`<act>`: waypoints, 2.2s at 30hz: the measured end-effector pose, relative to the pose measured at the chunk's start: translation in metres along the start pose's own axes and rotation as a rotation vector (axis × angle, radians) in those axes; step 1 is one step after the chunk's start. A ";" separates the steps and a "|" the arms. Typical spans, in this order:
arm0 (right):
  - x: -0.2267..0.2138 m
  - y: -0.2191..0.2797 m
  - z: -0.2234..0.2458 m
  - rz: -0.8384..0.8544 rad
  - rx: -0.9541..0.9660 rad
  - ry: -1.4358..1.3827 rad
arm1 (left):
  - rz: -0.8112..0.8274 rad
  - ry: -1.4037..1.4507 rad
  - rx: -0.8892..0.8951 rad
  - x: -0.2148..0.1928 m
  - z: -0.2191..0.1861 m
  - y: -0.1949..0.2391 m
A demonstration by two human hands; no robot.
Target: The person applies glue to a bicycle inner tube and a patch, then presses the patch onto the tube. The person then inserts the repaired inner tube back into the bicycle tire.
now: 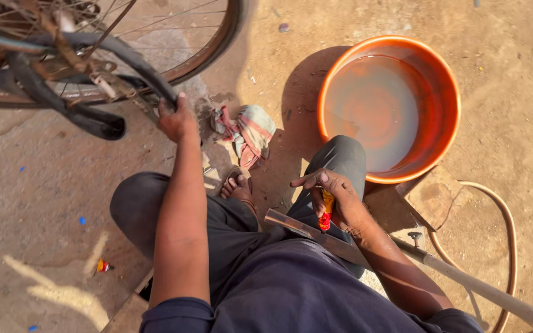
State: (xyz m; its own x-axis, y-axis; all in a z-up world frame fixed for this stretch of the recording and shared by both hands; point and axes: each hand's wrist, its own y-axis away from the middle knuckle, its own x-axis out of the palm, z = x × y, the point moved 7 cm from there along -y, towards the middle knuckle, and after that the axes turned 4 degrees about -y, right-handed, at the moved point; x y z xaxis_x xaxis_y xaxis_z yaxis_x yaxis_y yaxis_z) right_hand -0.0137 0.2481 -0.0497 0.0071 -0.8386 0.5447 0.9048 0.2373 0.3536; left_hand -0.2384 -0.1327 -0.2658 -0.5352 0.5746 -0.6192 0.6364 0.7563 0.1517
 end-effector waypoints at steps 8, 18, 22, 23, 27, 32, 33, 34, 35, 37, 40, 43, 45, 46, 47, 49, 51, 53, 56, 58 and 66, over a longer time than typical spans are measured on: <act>-0.042 -0.010 -0.018 -0.142 0.047 -0.054 | 0.367 0.540 0.099 0.028 -0.020 0.051; -0.031 -0.090 -0.040 -0.030 0.004 0.369 | 0.754 0.778 -0.171 -0.084 -0.093 0.155; 0.000 -0.131 -0.056 0.015 0.009 0.441 | 0.808 0.844 -0.234 -0.134 -0.102 0.169; 0.012 -0.136 -0.062 0.046 0.010 0.495 | 0.832 0.849 -0.245 -0.144 -0.105 0.171; 0.067 -0.158 -0.076 0.313 -0.205 0.749 | 0.894 0.849 -0.237 -0.178 -0.118 0.172; 0.092 -0.179 -0.107 0.320 -0.175 0.919 | 0.923 0.903 -0.213 -0.196 -0.128 0.171; 0.092 -0.183 -0.110 0.281 -0.158 0.911 | 0.935 0.928 -0.211 -0.200 -0.130 0.170; 0.091 -0.184 -0.114 0.237 -0.139 0.901 | 0.950 0.950 -0.211 -0.202 -0.132 0.171; 0.094 -0.181 -0.113 0.270 -0.202 0.886 | 0.949 0.941 -0.219 -0.206 -0.133 0.171; 0.099 -0.177 -0.107 0.336 -0.332 0.857 | 0.947 0.925 -0.230 -0.214 -0.138 0.171; 0.098 -0.187 -0.118 0.276 -0.212 0.985 | 0.888 0.894 -0.221 -0.224 -0.147 0.169; 0.098 -0.176 -0.115 0.317 -0.305 0.993 | 0.882 0.929 -0.241 -0.230 -0.153 0.167; 0.098 -0.167 -0.106 0.326 -0.400 0.982 | 0.894 1.007 -0.210 -0.231 -0.158 0.164; 0.099 -0.162 -0.101 0.327 -0.445 0.975 | 0.902 1.045 -0.196 -0.231 -0.159 0.165; 0.096 -0.159 -0.098 0.279 -0.407 0.961 | 0.877 1.024 -0.190 -0.231 -0.157 0.164; 0.089 -0.155 -0.085 0.178 -0.339 0.934 | 0.833 0.986 -0.169 -0.229 -0.155 0.160; 0.089 -0.148 -0.064 0.106 -0.428 0.958 | 0.743 1.033 -0.130 -0.232 -0.152 0.154; 0.095 -0.139 -0.043 0.060 -0.569 0.988 | 0.634 1.062 -0.116 -0.235 -0.144 0.147; 0.107 -0.127 -0.017 0.033 -0.718 1.003 | 0.453 0.992 -0.051 -0.240 -0.130 0.141; 0.113 -0.124 -0.008 0.037 -0.636 0.960 | 0.318 0.831 0.101 -0.242 -0.124 0.153; 0.134 -0.107 0.020 0.030 -0.762 0.929 | 0.165 -0.103 0.836 -0.217 -0.140 0.235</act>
State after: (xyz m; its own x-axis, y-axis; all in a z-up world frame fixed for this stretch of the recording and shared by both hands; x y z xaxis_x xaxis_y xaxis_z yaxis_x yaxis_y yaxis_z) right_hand -0.1178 0.1197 0.0008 0.0532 -0.9454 -0.3216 0.9159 0.1745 -0.3615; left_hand -0.0505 -0.0357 0.0116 -0.3725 0.5954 -0.7119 0.9237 0.1636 -0.3465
